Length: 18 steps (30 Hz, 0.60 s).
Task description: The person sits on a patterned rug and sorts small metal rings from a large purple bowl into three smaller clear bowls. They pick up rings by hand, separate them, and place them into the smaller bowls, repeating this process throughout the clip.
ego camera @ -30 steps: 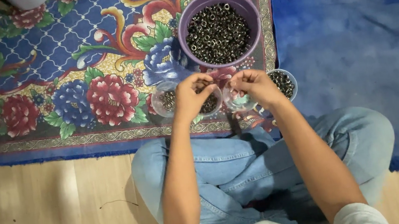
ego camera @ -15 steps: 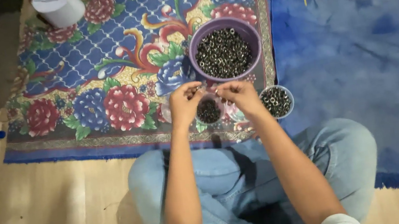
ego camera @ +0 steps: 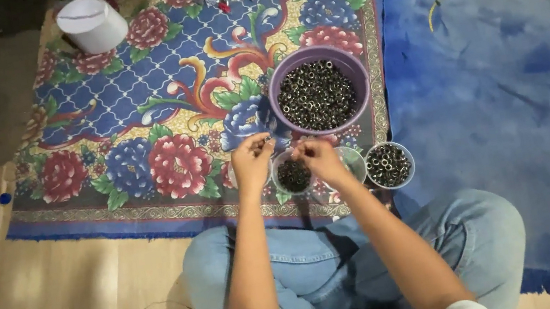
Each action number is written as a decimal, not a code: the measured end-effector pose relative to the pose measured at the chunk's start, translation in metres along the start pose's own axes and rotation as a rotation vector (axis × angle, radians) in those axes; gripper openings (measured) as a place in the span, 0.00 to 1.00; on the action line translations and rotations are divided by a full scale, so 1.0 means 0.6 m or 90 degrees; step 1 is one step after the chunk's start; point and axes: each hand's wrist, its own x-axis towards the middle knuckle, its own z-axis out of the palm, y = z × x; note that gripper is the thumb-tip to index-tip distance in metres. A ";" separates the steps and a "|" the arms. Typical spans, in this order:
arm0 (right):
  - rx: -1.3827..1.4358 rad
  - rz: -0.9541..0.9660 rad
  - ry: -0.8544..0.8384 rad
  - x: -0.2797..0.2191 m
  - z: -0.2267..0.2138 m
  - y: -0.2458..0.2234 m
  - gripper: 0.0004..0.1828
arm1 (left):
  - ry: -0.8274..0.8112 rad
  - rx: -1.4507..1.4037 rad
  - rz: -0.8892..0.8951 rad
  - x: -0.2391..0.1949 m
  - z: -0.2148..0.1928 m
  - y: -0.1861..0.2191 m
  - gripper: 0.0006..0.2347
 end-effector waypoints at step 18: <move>-0.381 0.058 -0.171 0.076 0.157 0.047 0.16 | 0.052 -0.196 -0.072 0.030 -0.017 -0.036 0.11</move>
